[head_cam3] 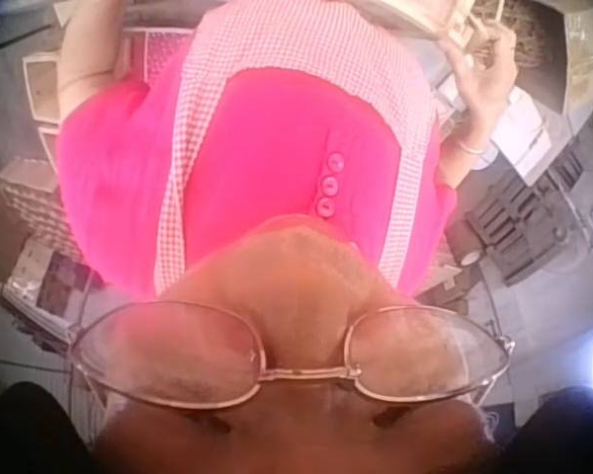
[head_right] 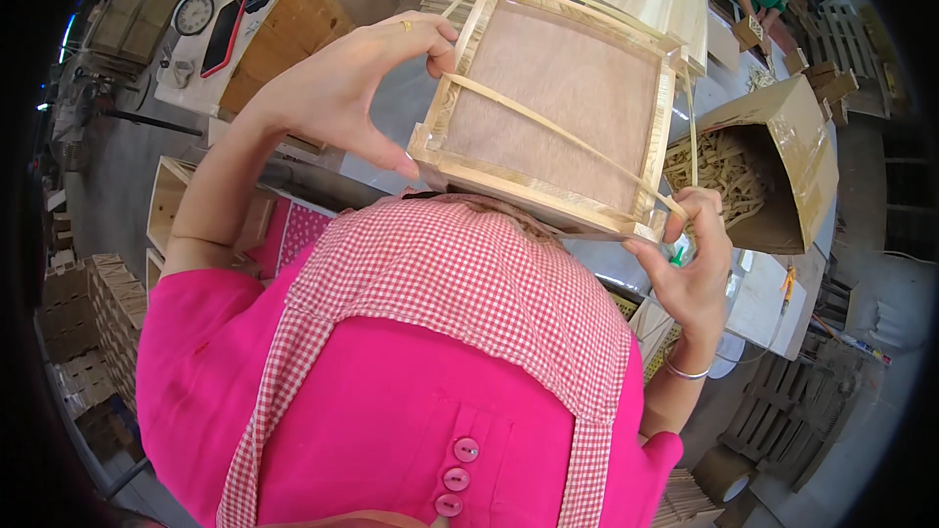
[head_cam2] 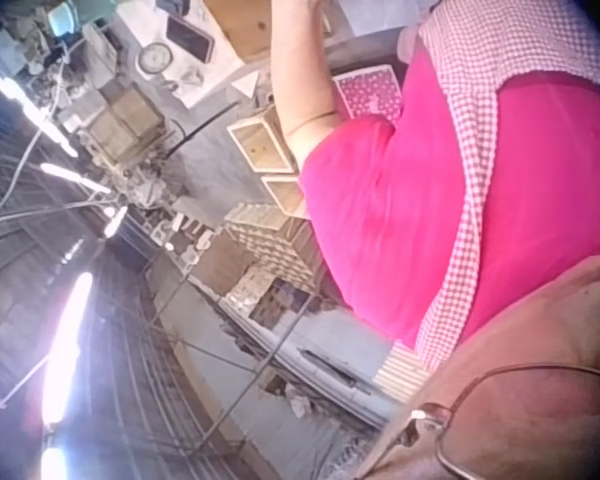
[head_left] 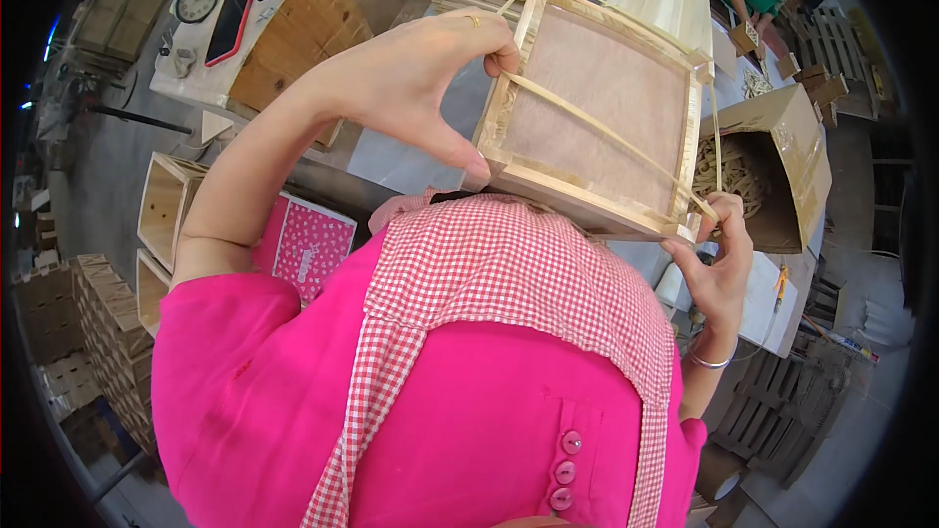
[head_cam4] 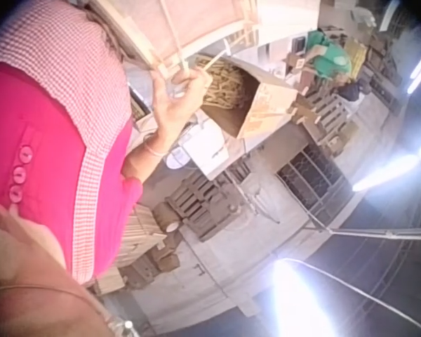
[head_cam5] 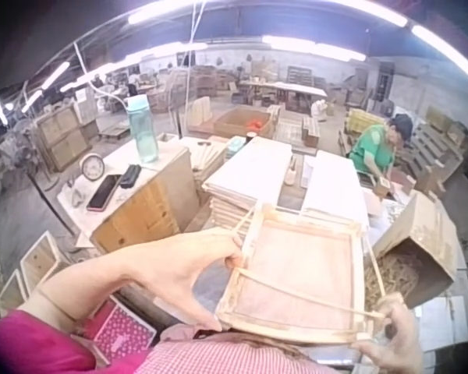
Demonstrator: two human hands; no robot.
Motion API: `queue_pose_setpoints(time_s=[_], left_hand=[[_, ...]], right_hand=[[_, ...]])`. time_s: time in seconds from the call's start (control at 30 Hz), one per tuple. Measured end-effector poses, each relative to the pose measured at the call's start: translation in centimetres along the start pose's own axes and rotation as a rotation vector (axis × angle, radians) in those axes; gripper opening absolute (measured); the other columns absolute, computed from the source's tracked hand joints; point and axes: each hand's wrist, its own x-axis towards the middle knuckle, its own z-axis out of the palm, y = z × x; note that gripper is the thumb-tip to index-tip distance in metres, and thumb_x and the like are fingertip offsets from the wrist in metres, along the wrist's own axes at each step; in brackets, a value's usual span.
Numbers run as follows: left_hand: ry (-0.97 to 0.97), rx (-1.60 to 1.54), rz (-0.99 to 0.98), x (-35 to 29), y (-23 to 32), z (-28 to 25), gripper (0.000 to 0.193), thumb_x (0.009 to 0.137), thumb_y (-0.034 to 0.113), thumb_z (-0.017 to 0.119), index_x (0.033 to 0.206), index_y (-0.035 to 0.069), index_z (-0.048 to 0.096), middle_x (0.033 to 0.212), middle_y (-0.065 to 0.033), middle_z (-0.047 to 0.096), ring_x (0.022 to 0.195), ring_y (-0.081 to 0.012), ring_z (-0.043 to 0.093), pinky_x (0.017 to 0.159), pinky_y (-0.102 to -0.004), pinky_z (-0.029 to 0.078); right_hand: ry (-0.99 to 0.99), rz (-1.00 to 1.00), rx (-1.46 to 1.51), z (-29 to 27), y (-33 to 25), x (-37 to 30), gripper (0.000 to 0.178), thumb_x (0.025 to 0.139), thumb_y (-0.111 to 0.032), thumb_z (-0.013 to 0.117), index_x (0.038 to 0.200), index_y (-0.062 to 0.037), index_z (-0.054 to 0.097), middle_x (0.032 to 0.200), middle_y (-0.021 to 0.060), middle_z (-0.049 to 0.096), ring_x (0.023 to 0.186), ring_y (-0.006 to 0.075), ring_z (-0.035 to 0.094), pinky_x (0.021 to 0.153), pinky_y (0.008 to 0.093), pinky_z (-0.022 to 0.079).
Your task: Assembling wooden planter boxes by applying glue to panels and securing joints.
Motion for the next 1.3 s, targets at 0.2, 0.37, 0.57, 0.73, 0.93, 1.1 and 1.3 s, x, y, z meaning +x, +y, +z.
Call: queue_pose_setpoints(time_s=[0.2, 0.37, 0.57, 0.73, 0.93, 1.1, 1.3], left_hand=[[0.11, 0.032, -0.015, -0.5, 0.6, -0.1, 0.066, 0.056, 0.032, 0.094, 0.1, 0.004, 0.054, 0.108, -0.0119, 0.056, 0.116, -0.0308, 0.055, 0.098, -0.0397, 0.044], [0.209, 0.224, 0.049, -2.9, 2.4, 1.4, 0.048, 0.064, 0.032, 0.089, 0.084, 0.006, 0.053, 0.09, -0.009, 0.057, 0.104, -0.0302, 0.061, 0.079, -0.0362, 0.05], [0.416, 0.474, 0.261, -3.8, 2.0, 4.2, 0.037, 0.073, 0.029, 0.078, 0.069, 0.008, 0.048, 0.072, -0.0057, 0.055, 0.085, -0.025, 0.066, 0.062, -0.0338, 0.051], [0.481, 0.412, 0.17, -4.1, 1.7, 5.4, 0.031, 0.075, 0.028, 0.078, 0.08, 0.002, 0.062, 0.084, -0.0077, 0.064, 0.099, -0.0281, 0.069, 0.069, -0.0345, 0.056], [0.368, 0.226, 0.055, -5.0, 2.1, 6.1, 0.061, 0.083, 0.038, 0.077, 0.122, -0.006, 0.064, 0.13, -0.0216, 0.062, 0.124, -0.0381, 0.059, 0.099, -0.0444, 0.051], [0.362, 0.105, -0.009, -6.1, 1.7, 7.2, 0.072, 0.09, 0.053, 0.065, 0.132, -0.005, 0.059, 0.138, -0.0229, 0.057, 0.126, -0.0372, 0.058, 0.102, -0.0438, 0.048], [0.392, -0.098, -0.051, -5.8, 2.3, 7.5, 0.063, 0.086, 0.035, 0.072, 0.133, -0.005, 0.058, 0.142, -0.0239, 0.054, 0.127, -0.0372, 0.057, 0.104, -0.0401, 0.047]], right_hand=[[0.075, -0.042, -0.003, 0.9, -0.1, -0.4, 0.041, 0.068, -0.003, 0.084, 0.079, -0.0054, 0.045, 0.085, 0.0114, 0.051, 0.086, 0.0282, 0.054, 0.089, 0.0395, 0.049], [0.102, -0.111, -0.023, 1.6, -0.3, -1.0, 0.04, 0.07, 0.001, 0.082, 0.074, -0.0054, 0.043, 0.079, 0.0114, 0.05, 0.082, 0.0283, 0.055, 0.088, 0.0446, 0.053], [0.193, -0.298, -0.094, 2.7, 1.5, -1.4, 0.041, 0.072, 0.002, 0.081, 0.067, -0.004, 0.041, 0.077, 0.011, 0.055, 0.082, 0.029, 0.059, 0.092, 0.0467, 0.053], [0.238, -0.284, -0.192, 3.1, 3.1, -1.3, 0.024, 0.076, -0.001, 0.078, 0.074, 0.0006, 0.055, 0.104, 0.0178, 0.069, 0.11, 0.0375, 0.065, 0.095, 0.0467, 0.052], [0.179, -0.063, 0.312, 0.4, 3.9, -0.2, 0.037, 0.088, -0.007, 0.065, 0.123, 0.0061, 0.064, 0.112, 0.0204, 0.069, 0.106, 0.0297, 0.069, 0.092, 0.0365, 0.053], [-0.106, -0.368, -0.164, -1.5, -3.3, 7.8, 0.026, 0.083, -0.006, 0.071, 0.107, 0.0024, 0.066, 0.096, 0.0142, 0.067, 0.086, 0.0256, 0.069, 0.075, 0.0336, 0.053], [-0.363, -0.873, -0.231, 6.3, -6.4, 15.4, 0.027, 0.084, -0.026, 0.072, 0.091, -0.0023, 0.061, 0.092, 0.0099, 0.06, 0.081, 0.0325, 0.063, 0.071, 0.0406, 0.051]])
